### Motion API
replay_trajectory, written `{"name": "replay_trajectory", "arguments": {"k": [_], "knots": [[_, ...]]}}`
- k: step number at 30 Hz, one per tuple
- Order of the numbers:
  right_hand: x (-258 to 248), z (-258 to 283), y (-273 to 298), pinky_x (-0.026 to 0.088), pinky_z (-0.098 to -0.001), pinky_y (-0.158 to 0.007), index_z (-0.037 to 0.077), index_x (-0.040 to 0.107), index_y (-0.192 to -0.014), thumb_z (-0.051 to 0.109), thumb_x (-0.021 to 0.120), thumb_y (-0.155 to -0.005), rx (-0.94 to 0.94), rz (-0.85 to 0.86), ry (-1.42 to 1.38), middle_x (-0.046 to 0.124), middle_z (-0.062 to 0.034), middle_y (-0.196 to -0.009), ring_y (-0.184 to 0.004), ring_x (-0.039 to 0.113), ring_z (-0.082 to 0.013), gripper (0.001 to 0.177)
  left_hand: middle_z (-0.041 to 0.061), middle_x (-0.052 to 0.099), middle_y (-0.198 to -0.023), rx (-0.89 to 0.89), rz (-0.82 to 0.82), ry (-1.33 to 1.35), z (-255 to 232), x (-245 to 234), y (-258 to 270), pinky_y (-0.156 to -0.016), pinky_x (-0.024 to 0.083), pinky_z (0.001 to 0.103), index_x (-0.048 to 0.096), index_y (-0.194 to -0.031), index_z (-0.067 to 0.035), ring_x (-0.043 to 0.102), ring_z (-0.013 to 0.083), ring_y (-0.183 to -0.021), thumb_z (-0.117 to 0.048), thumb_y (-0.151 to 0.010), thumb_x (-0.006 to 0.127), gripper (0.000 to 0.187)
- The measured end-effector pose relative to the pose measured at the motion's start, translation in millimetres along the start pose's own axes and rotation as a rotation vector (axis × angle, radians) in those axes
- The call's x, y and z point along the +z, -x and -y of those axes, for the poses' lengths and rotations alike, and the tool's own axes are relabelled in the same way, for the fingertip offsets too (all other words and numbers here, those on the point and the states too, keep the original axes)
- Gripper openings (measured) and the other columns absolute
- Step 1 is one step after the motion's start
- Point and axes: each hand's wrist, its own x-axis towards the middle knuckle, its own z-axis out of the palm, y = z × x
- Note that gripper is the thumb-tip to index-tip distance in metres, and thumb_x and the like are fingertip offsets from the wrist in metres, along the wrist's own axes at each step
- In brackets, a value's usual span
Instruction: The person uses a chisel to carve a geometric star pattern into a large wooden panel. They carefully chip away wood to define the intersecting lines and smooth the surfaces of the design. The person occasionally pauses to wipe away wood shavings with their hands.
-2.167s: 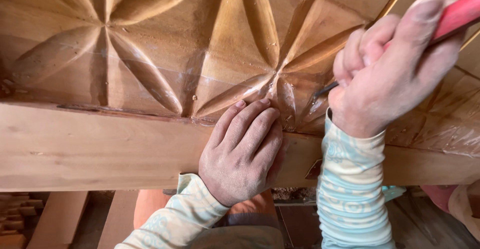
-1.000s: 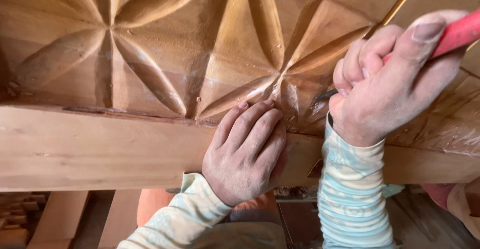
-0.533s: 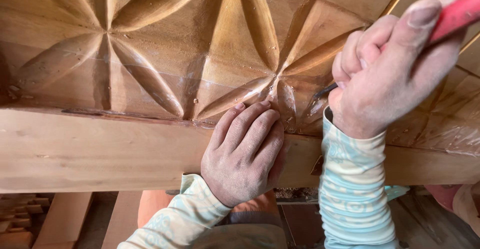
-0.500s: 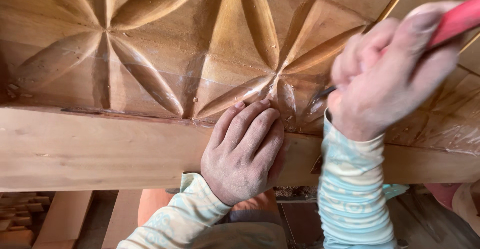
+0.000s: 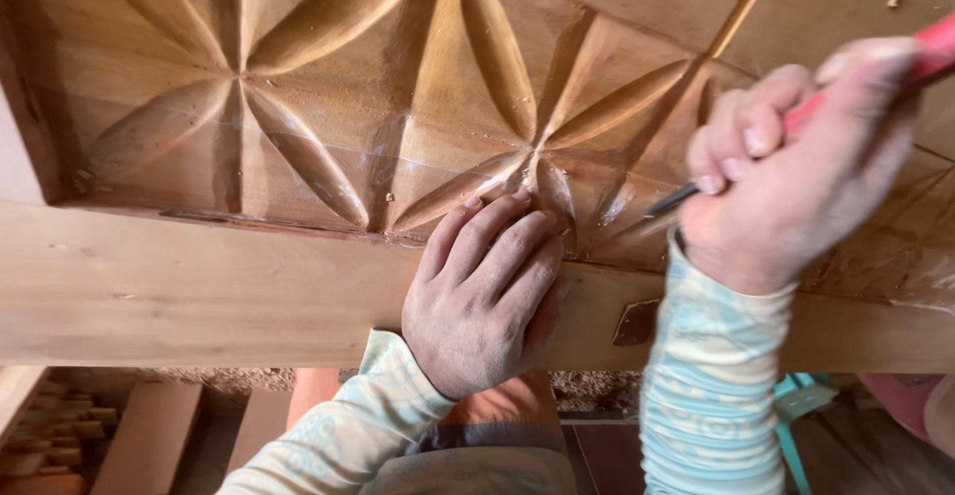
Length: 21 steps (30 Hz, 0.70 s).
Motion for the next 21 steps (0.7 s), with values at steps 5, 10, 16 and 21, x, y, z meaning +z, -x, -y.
{"name": "replay_trajectory", "arguments": {"k": [5,10,16,21], "knots": [[-65,20,-14,0.038,-0.0286,-0.049,0.005,0.046,-0.129,0.027,0.052,-0.118,-0.023,-0.017,0.142,0.046,-0.007,-0.08,-0.055,0.042,-0.0158,0.025,0.018,0.05,-0.155,0.272,0.182,-0.069,8,-2,-30,-0.124,0.024,0.055,0.064,-0.141,0.003,0.042,0.0351,-0.148,-0.036,-0.091,0.062,0.063],[-133,11,-27,0.047,-0.0336,-0.071,0.006,0.047,-0.138,0.015,0.064,-0.112,-0.233,0.023,0.875,0.054,-0.0078,-0.097,-0.078,0.054,-0.022,0.032,0.025,0.048,-0.15,0.487,0.62,-0.11,-3,-3,-27,-0.129,0.016,0.058,0.059,-0.124,0.004,0.035,0.0376,-0.154,-0.047,-0.105,0.052,0.055],[-160,-2,-36,0.052,-0.0471,-0.09,-0.005,0.05,-0.132,0.005,0.075,-0.098,-0.456,0.136,1.415,0.063,-0.0217,-0.112,-0.1,0.064,-0.0396,0.043,0.029,0.052,-0.153,0.282,0.249,-0.171,-25,10,-1,-0.124,0.027,0.055,0.063,-0.139,0.005,0.043,0.0404,-0.148,-0.031,-0.095,0.061,0.057],[-151,11,-20,0.053,-0.0447,-0.097,-0.007,0.048,-0.14,0.004,0.073,-0.101,-0.556,0.197,1.376,0.059,-0.0239,-0.122,-0.108,0.06,-0.0381,0.048,0.02,0.051,-0.163,0.093,0.376,0.277,-60,31,37,-0.13,0.037,0.049,0.059,-0.134,-0.001,0.044,0.0365,-0.157,-0.03,-0.1,0.067,0.045]]}}
